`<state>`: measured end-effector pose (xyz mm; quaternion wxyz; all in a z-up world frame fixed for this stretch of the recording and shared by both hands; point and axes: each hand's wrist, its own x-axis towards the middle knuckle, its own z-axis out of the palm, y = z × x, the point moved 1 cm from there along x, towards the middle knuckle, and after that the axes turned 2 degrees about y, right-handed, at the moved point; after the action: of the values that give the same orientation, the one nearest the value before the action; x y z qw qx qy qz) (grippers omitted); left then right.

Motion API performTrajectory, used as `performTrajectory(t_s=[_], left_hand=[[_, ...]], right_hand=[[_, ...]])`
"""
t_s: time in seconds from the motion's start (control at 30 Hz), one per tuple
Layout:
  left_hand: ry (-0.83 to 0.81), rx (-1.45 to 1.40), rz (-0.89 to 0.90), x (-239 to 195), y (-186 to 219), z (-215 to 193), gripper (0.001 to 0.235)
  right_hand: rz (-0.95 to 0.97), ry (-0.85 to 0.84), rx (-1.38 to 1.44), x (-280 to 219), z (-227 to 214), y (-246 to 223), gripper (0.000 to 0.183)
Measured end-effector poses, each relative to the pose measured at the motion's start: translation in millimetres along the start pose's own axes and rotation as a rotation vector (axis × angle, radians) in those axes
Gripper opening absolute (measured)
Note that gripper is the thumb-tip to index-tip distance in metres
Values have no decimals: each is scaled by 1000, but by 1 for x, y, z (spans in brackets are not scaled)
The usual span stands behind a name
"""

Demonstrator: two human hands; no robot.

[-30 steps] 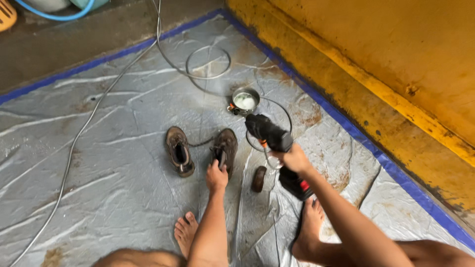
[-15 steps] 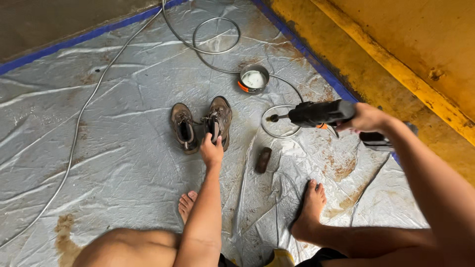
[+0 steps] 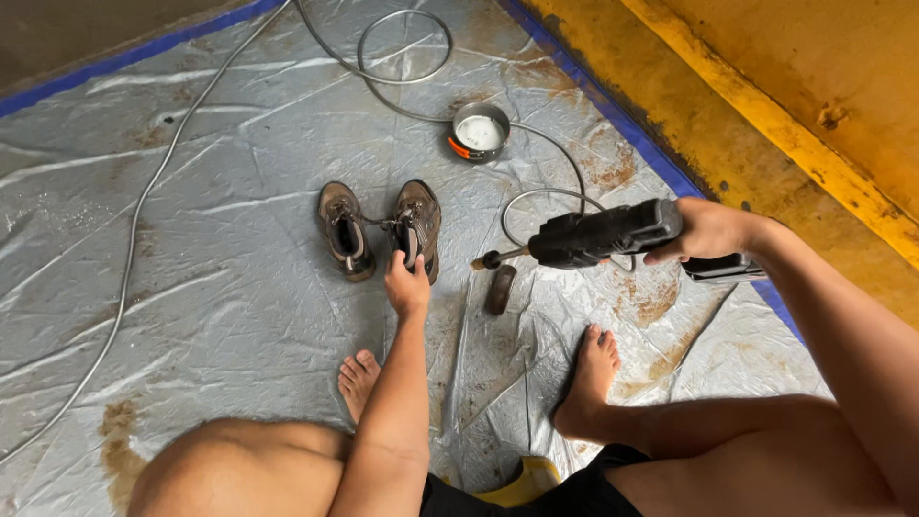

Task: The person unties the laces of a brown shoe, then uses a corded drill with a brush attachment to scrub the shoe's upper and sole. They rotate the shoe to clean different areas and later use a separate brush to scrub the shoe's interior.

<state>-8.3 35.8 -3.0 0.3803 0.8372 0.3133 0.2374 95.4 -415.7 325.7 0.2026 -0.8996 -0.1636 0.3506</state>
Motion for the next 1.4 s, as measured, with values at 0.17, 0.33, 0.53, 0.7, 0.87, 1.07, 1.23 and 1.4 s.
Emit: performTrajectory(t_s=[0.17,0.33,0.53,0.7,0.87,1.07,1.23,1.4], left_hand=[[16,44,-10,-13,1,-3,27],[24,83,18,-24,-7,15,25],[-5,80,78,-29,-13,30,47],[-96,75,67,-37,-1,31,30],[-144,86,52,-36,2,30,32],[-253,253,159,-52,44,-1,31],[-325,233,534,-91,39,77,20],[-810,520,202,-118,83,65,85]], right_hand=[[73,88,-169,-18,-1,-75,36],[36,153,-597,-23,14,-173,45],[-4,210,-828,31,51,-241,30],[-105,236,-1048,100,77,-237,23],[-82,196,-999,57,58,-262,32],[-44,94,-877,18,44,-276,47],[0,115,-895,9,38,-266,39],[74,100,-794,-1,26,-261,42]])
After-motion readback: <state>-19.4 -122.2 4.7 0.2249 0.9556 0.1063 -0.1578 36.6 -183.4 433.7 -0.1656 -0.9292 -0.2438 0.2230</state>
